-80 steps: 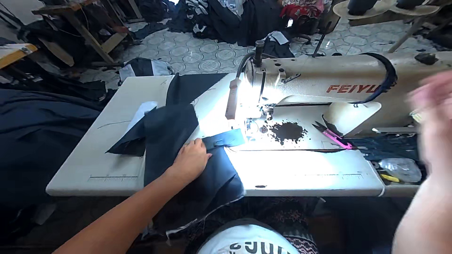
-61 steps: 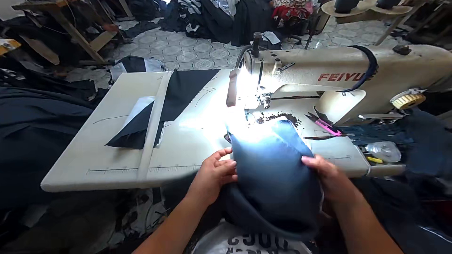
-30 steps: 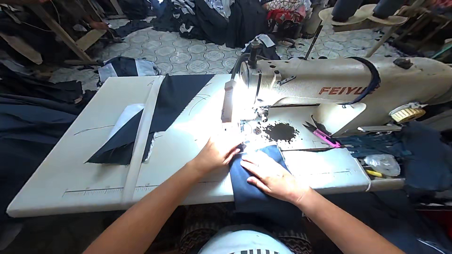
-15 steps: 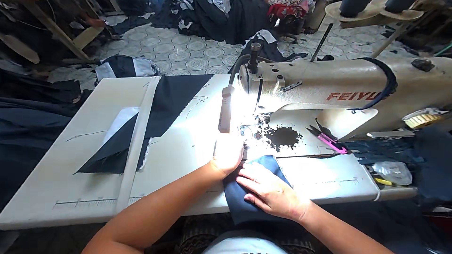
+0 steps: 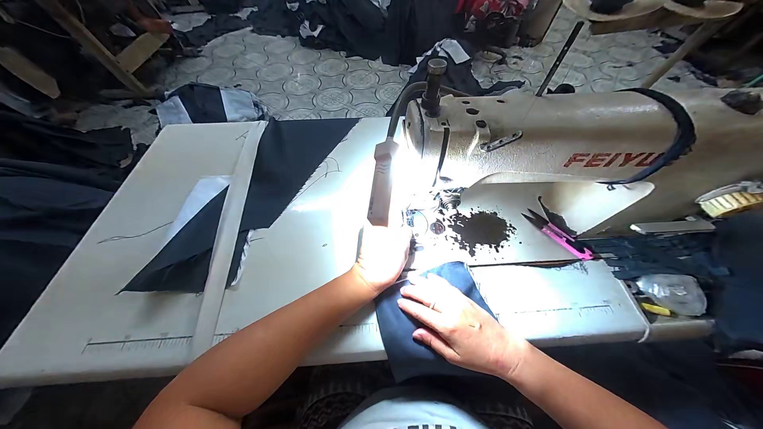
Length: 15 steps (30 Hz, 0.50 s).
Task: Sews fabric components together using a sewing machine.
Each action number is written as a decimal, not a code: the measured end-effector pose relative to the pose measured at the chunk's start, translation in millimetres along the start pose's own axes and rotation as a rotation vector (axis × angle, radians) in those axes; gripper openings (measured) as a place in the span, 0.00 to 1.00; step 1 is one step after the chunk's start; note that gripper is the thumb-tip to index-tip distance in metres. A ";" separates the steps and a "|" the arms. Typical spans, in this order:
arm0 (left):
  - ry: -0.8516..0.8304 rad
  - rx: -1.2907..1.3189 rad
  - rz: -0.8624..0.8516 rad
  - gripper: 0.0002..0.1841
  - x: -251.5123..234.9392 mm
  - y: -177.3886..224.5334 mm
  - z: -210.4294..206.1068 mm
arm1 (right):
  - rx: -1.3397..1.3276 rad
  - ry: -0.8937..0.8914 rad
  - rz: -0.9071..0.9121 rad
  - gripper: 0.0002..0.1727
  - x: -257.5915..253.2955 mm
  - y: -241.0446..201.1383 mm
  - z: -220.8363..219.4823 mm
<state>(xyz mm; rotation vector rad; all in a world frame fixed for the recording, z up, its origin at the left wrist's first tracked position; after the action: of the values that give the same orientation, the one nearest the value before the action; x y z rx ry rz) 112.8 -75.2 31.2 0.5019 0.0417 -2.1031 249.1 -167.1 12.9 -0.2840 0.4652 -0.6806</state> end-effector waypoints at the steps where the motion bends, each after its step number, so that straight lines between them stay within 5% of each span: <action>1: -0.019 -0.003 -0.016 0.08 0.4 2.0 0.1 | 0.004 -0.002 0.000 0.25 -0.1 -0.3 0.3; 10: -0.069 0.174 0.238 0.11 -7.7 -12.8 8.6 | -0.023 -0.010 -0.004 0.24 -0.8 -1.0 1.2; 13: -0.026 0.197 0.329 0.22 -5.5 -20.9 4.9 | -0.018 -0.007 -0.010 0.24 -1.2 -1.1 -0.2; 15: 0.045 0.206 0.290 0.14 -5.4 -22.1 2.7 | -0.015 -0.009 -0.019 0.24 -1.3 -1.7 -1.2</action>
<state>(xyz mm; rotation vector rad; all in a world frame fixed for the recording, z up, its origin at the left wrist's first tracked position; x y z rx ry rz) 96.5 -59.1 32.0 0.6380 -0.2124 -1.8206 246.6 -167.6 13.0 -0.3059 0.4597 -0.6943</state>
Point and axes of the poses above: each hand's wrist, its own x-axis away from the middle knuckle, its own z-axis out of the back of the hand, y = z × x, the point moved 5 cm from there along -x, towards the middle knuckle, and after that the axes turned 11 degrees about -z, right-handed, at the moved point
